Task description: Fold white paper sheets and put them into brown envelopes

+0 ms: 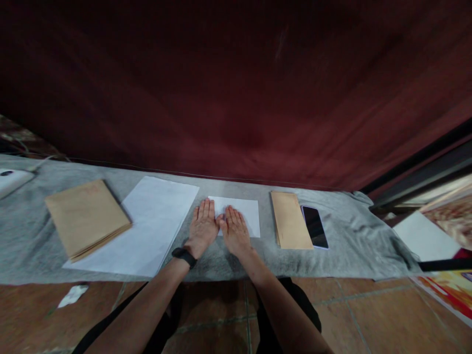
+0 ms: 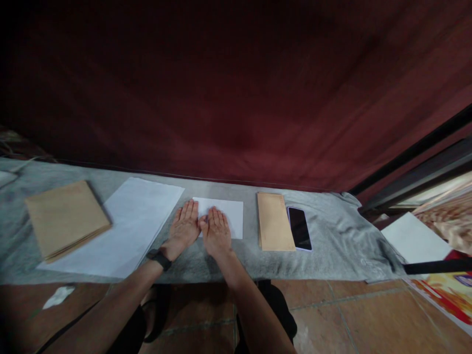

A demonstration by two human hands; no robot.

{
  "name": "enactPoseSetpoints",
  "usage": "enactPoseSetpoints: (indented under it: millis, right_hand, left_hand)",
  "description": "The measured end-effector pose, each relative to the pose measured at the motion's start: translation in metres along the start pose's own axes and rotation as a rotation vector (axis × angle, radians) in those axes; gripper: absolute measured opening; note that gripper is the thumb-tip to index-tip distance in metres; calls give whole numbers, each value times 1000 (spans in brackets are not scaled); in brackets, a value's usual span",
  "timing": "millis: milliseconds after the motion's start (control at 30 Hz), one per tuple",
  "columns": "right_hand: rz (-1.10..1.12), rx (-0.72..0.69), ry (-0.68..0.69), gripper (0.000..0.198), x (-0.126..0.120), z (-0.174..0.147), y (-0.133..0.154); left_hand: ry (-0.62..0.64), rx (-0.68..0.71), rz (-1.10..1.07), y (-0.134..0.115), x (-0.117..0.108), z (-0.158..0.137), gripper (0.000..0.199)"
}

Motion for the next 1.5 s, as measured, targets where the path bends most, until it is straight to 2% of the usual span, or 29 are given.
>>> enactPoseSetpoints:
  millis: [233, 433, 567, 700, 800, 967, 1067, 1167, 1500]
  right_hand:
    - [-139, -6, -110, 54, -2, -5, -24]
    - [-198, 62, -116, 57, -11, -9, -44]
    - [-218, 76, -139, 58, -16, -13, -57]
    - [-242, 82, -107, 58, -20, -16, -67]
    - [-245, 96, -82, 59, -23, -17, -68]
    - [-253, 105, -15, 56, -25, -17, -67]
    - [-266, 99, -1, 55, -25, -18, -68]
    - [-268, 108, -16, 56, -25, -18, -68]
    - [-266, 84, -88, 58, -25, -18, -69]
  left_hand:
    - [-36, -13, -14, -3, -2, -1, 66]
    - [-47, -11, -13, -3, 1, -1, 67]
    - [-83, -1, -14, 0, 2, -2, 65]
    - [-147, -15, -20, -1, -4, -4, 63]
    - [-199, 75, -75, -19, -11, -10, 62]
    - [-137, 313, -223, -70, -8, -26, 60]
    - [-95, 323, -225, -82, -1, -28, 62]
    - [-79, 271, -187, -75, 4, -24, 66]
    - [-96, 176, -59, -27, 1, -19, 72]
Point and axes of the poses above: each hand's wrist, its own z-axis towards the middle knuckle, its own x-axis out of the palm, y = z × x, the point moved 2 cm from there along z, towards the middle knuckle, and after that the axes turned 7 degrees about -y, right-handed, at the moved point
